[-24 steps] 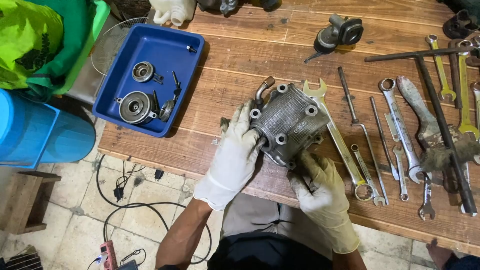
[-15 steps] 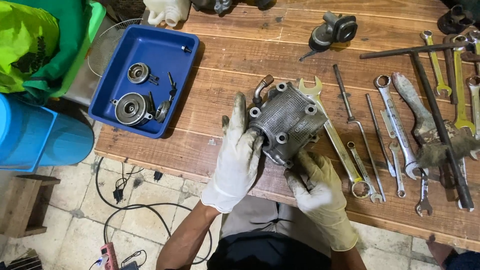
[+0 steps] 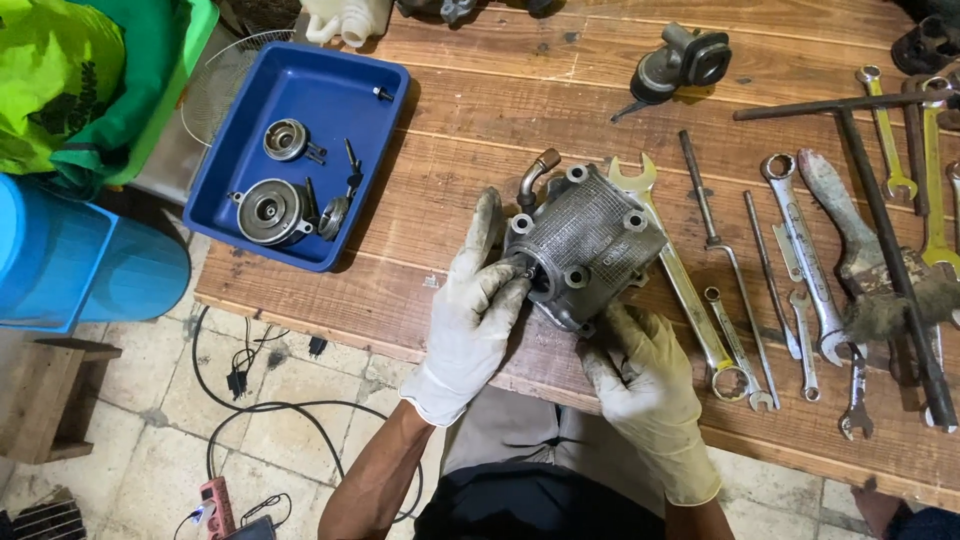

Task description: The person assembles a small engine block on a wooden workbench. They place a circular metal part into the engine casing, then use a wrench to tighten a bolt on the side of the assembly. The person rotates the engine to access different sides while working.

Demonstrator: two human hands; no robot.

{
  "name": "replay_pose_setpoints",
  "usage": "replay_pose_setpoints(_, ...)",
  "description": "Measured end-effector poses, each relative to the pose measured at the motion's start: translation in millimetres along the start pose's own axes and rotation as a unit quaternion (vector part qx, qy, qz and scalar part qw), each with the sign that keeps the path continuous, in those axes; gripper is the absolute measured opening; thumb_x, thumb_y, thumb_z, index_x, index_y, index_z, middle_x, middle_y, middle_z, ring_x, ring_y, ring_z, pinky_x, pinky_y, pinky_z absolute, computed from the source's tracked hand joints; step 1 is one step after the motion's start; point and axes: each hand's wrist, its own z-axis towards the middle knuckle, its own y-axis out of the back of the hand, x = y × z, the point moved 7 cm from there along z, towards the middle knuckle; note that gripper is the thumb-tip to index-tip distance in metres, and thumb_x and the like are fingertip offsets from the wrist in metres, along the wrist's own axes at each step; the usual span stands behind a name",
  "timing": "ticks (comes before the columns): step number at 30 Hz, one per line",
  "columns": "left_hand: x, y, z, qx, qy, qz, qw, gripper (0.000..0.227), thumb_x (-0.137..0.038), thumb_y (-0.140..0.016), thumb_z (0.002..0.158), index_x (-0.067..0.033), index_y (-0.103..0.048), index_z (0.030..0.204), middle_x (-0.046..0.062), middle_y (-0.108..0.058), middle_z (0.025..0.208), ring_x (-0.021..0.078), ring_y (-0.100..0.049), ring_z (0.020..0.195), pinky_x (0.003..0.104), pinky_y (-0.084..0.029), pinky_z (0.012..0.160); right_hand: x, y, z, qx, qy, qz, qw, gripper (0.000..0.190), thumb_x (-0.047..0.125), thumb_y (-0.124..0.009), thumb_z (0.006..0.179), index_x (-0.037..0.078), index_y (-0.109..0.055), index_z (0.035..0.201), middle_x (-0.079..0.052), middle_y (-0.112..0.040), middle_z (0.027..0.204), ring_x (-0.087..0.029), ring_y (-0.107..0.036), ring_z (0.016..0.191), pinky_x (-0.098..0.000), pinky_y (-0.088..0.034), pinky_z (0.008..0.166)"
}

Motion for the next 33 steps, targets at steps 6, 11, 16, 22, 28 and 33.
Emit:
replay_pose_setpoints(6,-1.3,-2.1,1.3,-0.029,-0.033,-0.037,0.998,0.009,0.001,-0.064,0.101,0.0085,-0.064,0.106,0.024,-0.034,0.162,0.0411,-0.036,0.156,0.052,-0.038,0.132,4.7,3.1,3.2,0.009,-0.024,0.012,1.0,0.067,0.018,-0.081,0.083,0.008,-0.057,0.145,-0.019,-0.063,0.12,-0.039,-0.063,0.106,-0.0484,-0.057,0.085)
replay_pose_setpoints(11,6.4,-5.7,1.9,0.003,-0.035,0.077,0.996,0.008,-0.001,-0.067,0.098,0.0046,-0.072,0.095,0.017,-0.033,0.164,0.0433,-0.035,0.155,0.054,-0.032,0.132,-10.8,-8.4,-7.9,0.056,-0.081,-0.028,0.995,0.074,0.026,-0.081,0.079,0.017,-0.056,0.149,-0.018,-0.062,0.119,-0.039,-0.062,0.107,-0.0518,-0.057,0.085)
replay_pose_setpoints(16,-3.1,-6.2,5.4,0.032,-0.045,0.106,0.993,0.006,-0.003,-0.065,0.1,0.0031,-0.067,0.1,0.017,-0.03,0.165,0.0517,-0.03,0.156,0.06,-0.03,0.133,1.8,1.4,3.5,0.032,-0.064,0.016,0.997,0.065,0.024,-0.079,0.084,0.013,-0.058,0.145,-0.014,-0.063,0.115,-0.036,-0.062,0.104,-0.0479,-0.056,0.085)
replay_pose_setpoints(22,-11.7,1.0,9.1,-0.005,0.033,0.07,0.997,0.014,-0.004,-0.064,0.098,0.0041,-0.071,0.107,0.025,-0.045,0.156,0.0416,-0.05,0.145,0.045,-0.043,0.121,1.2,0.4,2.1,0.022,-0.04,0.026,0.999,0.066,0.024,-0.08,0.085,0.012,-0.057,0.146,-0.013,-0.062,0.11,-0.034,-0.062,0.098,-0.048,-0.056,0.075)
replay_pose_setpoints(28,-6.6,6.5,6.6,-0.006,0.069,0.018,0.997,0.016,-0.005,-0.062,0.098,0.0038,-0.073,0.105,0.023,-0.047,0.156,0.0371,-0.051,0.145,0.043,-0.044,0.12,5.2,3.5,5.6,0.016,-0.03,0.022,0.999,0.061,0.024,-0.08,0.086,0.01,-0.06,0.142,-0.017,-0.065,0.118,-0.037,-0.064,0.104,-0.0482,-0.057,0.082)
replay_pose_setpoints(33,-15.9,10.8,10.0,-0.019,0.077,-0.036,0.996,0.016,-0.001,-0.065,0.094,0.0019,-0.072,0.109,0.022,-0.042,0.16,0.0371,-0.051,0.147,0.046,-0.044,0.124,-19.9,-15.8,-6.9,0.09,-0.083,-0.03,0.992,0.072,0.034,-0.079,0.078,0.017,-0.057,0.145,-0.018,-0.063,0.119,-0.041,-0.061,0.107,-0.0529,-0.055,0.086)
